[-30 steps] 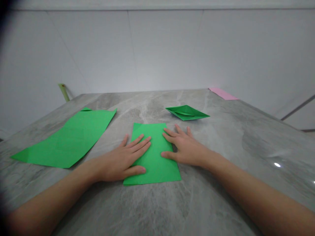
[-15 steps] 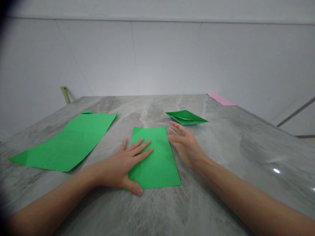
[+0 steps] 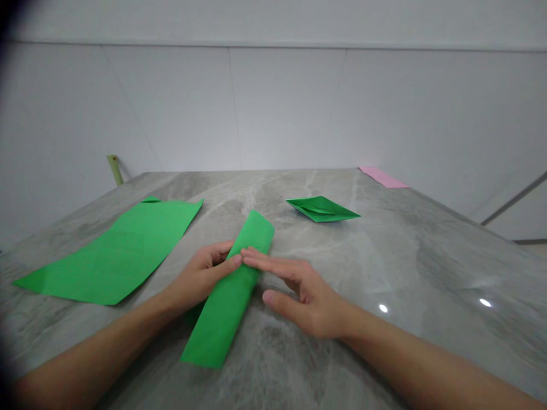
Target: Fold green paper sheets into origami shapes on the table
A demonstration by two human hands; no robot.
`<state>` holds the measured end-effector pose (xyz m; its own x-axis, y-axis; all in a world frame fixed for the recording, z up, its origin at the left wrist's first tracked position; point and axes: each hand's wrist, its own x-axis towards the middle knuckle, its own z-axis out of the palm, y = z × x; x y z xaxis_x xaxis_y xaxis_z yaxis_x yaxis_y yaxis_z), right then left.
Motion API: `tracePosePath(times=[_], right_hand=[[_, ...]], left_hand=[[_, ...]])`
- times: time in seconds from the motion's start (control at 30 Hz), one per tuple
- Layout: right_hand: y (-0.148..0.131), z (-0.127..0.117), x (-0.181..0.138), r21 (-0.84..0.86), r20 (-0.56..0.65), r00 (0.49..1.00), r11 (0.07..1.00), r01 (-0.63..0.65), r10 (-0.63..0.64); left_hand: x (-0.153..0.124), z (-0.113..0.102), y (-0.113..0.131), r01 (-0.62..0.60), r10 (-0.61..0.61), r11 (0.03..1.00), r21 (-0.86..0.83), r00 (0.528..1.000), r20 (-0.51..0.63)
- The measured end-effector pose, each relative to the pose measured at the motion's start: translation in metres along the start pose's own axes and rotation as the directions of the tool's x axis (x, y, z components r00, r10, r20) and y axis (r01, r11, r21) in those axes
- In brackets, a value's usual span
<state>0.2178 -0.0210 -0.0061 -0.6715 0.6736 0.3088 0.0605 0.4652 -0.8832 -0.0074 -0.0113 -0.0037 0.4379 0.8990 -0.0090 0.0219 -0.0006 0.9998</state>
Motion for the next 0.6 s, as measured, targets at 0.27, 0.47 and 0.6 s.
tracePosePath(times=[0.27, 0.47, 0.6], right_hand=[[0.016, -0.029, 0.012, 0.337, -0.428, 0.839, 0.921, -0.196, 0.336], [0.033, -0.039, 0.018, 0.295, -0.511, 0.739, 0.897, -0.329, 0.439], [0.046, -0.04, 0.018, -0.043, -0.513, 0.797, 0.917, -0.396, 0.32]], left_hand=[[-0.001, -0.005, 0.01, 0.15, -0.111, 0.897, -0.416, 0.987, 0.117], [0.004, -0.009, -0.009, 0.099, -0.098, 0.995, 0.006, 0.993, -0.066], [0.0, -0.011, -0.014, -0.259, 0.331, 0.643, 0.721, 0.943, 0.043]])
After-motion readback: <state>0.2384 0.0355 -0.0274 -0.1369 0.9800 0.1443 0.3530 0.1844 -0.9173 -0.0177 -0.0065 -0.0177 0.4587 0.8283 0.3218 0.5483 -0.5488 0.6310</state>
